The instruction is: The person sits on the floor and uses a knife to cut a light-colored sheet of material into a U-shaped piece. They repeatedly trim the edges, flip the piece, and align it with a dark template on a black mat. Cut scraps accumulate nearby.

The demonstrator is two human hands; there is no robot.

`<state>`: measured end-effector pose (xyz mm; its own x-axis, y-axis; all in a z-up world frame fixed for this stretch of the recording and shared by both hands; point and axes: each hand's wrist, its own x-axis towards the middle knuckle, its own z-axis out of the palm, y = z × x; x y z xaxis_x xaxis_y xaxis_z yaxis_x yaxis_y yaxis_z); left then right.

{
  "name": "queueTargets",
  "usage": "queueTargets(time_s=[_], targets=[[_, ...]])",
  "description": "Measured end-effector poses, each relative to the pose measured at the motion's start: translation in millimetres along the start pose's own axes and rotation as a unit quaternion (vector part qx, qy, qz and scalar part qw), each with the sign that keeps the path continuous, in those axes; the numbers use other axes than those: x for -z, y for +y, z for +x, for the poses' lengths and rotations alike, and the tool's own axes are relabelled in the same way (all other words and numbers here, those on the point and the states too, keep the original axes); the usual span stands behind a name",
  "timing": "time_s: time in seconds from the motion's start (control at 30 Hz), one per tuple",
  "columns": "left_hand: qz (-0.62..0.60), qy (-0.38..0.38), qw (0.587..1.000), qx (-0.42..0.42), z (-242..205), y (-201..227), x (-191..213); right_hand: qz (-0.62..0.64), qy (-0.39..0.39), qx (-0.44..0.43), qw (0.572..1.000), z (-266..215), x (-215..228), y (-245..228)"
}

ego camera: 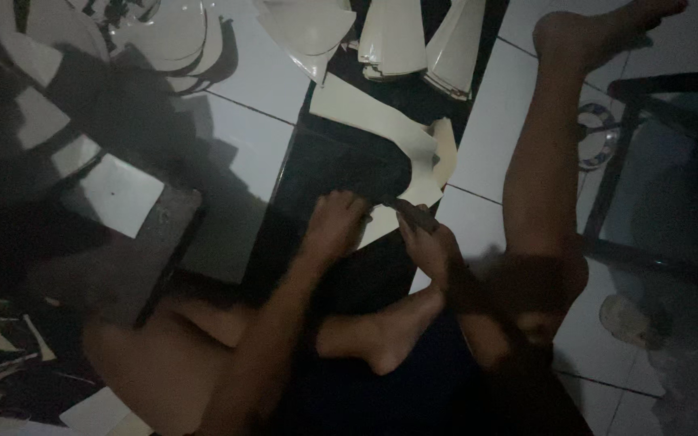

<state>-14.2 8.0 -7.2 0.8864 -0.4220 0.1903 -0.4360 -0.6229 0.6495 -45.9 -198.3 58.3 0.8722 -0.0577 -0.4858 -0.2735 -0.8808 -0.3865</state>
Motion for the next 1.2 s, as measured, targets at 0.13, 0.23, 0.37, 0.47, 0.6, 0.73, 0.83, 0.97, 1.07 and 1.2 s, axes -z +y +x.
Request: queueTargets(time_s=[0.13, 0.23, 0.37, 0.47, 0.6, 0.73, 0.83, 0.97, 1.07, 1.2], targets=[[-0.027, -0.048, 0.998, 0.021, -6, -2, 7, -0.024, 0.066, 0.114, 0.991, -5, 6, -6], [-0.038, -0.032, 0.999, 0.015, -8, -5, 8, 0.000, 0.074, 0.088, 0.993, -8, 5, -14], [-0.053, -0.005, 0.999, -0.003, -14, -7, 2, -0.056, 0.016, 0.048, 0.997, -11, 2, -15], [-0.052, -0.025, 0.998, 0.004, -9, -11, -2, -0.017, 0.058, 0.094, 0.994, -6, 2, -13], [-0.005, -0.055, 0.998, 0.011, -17, -18, -9, 0.035, 0.070, 0.148, 0.986, -10, -11, -14], [-0.048, -0.044, 0.998, 0.010, -10, -20, -2, 0.003, 0.059, 0.141, 0.988, -10, 2, -19], [-0.057, -0.055, 0.997, 0.023, -25, -22, 13, -0.003, 0.015, 0.101, 0.995, -15, 5, -27], [-0.051, -0.042, 0.998, 0.012, -27, -21, 19, 0.052, 0.044, 0.108, 0.992, -19, 4, -31], [-0.040, -0.064, 0.997, 0.026, -28, -20, 16, 0.071, 0.054, 0.162, 0.983, -22, 0, -28], [-0.010, -0.110, 0.993, 0.047, -16, -24, 16, -0.009, 0.120, 0.262, 0.958, -14, 0, -30]])
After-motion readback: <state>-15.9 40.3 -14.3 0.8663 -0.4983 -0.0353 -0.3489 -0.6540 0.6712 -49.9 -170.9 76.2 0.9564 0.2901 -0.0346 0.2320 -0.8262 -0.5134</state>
